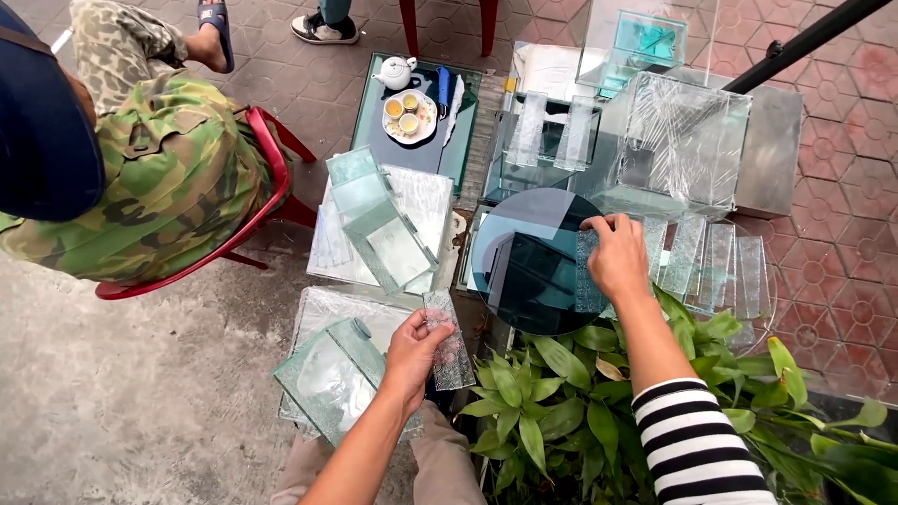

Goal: Inspecting small glass pieces at a workbench and moving between work areas to handle glass boxes.

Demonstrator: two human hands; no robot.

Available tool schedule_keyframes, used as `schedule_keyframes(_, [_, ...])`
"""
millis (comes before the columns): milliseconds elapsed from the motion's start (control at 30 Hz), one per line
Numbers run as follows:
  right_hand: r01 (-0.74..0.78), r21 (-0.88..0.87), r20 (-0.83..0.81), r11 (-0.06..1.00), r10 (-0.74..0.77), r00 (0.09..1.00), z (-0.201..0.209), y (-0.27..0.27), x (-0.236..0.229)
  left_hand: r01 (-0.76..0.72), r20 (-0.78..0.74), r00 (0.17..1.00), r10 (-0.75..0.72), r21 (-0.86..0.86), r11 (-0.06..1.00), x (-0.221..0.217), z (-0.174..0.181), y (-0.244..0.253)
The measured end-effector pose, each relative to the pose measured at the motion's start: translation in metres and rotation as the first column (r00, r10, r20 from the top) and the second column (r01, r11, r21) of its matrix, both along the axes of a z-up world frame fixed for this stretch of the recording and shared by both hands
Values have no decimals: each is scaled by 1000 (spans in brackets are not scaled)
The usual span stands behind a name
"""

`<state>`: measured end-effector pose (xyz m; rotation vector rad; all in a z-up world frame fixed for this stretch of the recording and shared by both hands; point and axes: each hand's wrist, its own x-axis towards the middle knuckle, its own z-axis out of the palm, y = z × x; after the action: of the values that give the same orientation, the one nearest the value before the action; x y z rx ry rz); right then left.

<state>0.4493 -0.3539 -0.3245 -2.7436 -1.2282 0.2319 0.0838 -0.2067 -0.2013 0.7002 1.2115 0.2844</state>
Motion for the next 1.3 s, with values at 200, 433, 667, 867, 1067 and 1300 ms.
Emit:
schedule_keyframes(200, [132,9,-119,991,-130,984,51,-21,-57,40,0,999,-40,-10,999,4,5,-7])
schedule_keyframes(433, [693,321,-471,646,-526,709,83,-83,-148,41,25,999,-41,-22,999,10,-5,-13])
schedule_keyframes(667, [991,-133,-942,17,-312,-121,92,-82,-185,51,38,998,-49,-41,998,11,-7,-17])
schedule_keyframes(867, [930,-354,-935,-99,6,-355,15,-101,-146,40,60,998,-36,-67,997,1,-23,-12])
schedule_keyframes(1067, [908,-399,-916,-128,11,-401,-34,-123,-128,-10,91,996,18,-83,996,1,0,-11])
schedule_keyframes(1300, [932,-361,-932,-31,-27,-362,-51,-149,-119,-48,160,986,53,-35,998,-23,37,-5])
